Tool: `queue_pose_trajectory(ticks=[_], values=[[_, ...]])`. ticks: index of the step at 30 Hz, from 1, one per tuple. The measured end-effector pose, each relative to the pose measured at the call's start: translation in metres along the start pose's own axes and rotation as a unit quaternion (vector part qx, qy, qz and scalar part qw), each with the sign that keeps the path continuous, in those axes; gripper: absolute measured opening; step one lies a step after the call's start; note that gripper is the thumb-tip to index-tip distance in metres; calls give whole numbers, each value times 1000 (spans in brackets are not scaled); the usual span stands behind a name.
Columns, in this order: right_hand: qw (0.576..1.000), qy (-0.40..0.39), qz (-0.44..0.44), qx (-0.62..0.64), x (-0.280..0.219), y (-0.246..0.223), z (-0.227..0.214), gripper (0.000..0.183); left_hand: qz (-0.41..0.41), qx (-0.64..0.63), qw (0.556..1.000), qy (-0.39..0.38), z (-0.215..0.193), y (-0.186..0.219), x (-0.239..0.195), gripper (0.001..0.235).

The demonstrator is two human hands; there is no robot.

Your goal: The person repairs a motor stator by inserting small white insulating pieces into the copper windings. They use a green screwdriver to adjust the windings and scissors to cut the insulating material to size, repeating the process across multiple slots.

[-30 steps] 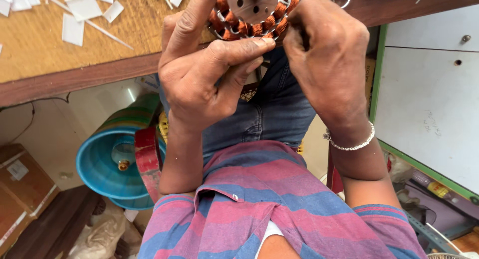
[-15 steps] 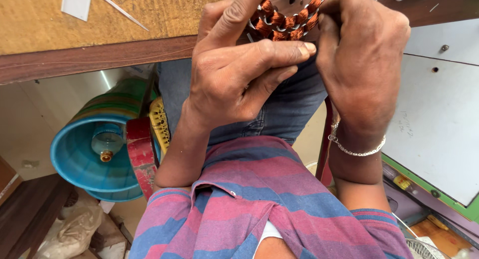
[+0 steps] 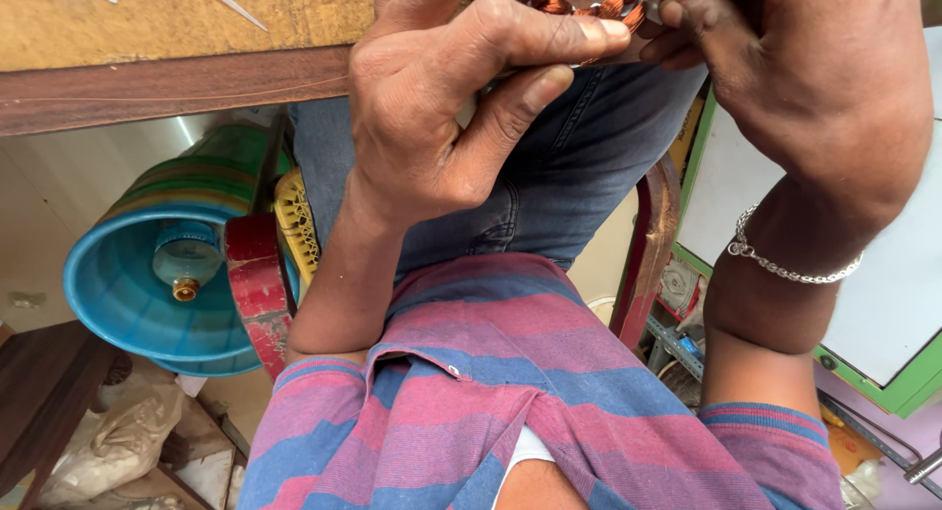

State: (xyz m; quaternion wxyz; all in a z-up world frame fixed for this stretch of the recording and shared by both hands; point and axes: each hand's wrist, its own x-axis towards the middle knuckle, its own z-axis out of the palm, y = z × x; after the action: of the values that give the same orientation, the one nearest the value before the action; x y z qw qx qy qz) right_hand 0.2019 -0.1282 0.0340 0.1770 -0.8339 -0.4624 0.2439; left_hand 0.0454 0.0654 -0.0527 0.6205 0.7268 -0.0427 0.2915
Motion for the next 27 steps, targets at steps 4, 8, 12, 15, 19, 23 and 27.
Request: queue_pose_trajectory(ticks=[4, 8, 12, 15, 19, 23, 27], values=[[999, -14, 29, 43, -1, 4, 2, 9, -7, -16, 1000, 0, 0, -1, -4, 16], [997, -41, 44, 43, 3, 11, -2, 10, -24, -49, 998, -5, -1, -3, -7, 13], [996, -69, 45, 26, 7, 15, -5, 10, -33, -103, 994, -4, 1, -7, -11, 18], [995, -88, 43, 15, 11, 16, -7, 10, -22, -81, 996, 5, 0, -12, -16, 18], [994, -106, 36, 3, 17, 16, -9, 10, -46, -62, 996, 36, -2, -21, -31, 35], [993, -117, 35, -9, 20, 18, -10, 11, -104, -190, 963, 163, 22, -39, -47, 63], [992, -117, 35, -28, 17, 20, -13, 11, -132, -248, 936, 211, 33, -45, -53, 73]])
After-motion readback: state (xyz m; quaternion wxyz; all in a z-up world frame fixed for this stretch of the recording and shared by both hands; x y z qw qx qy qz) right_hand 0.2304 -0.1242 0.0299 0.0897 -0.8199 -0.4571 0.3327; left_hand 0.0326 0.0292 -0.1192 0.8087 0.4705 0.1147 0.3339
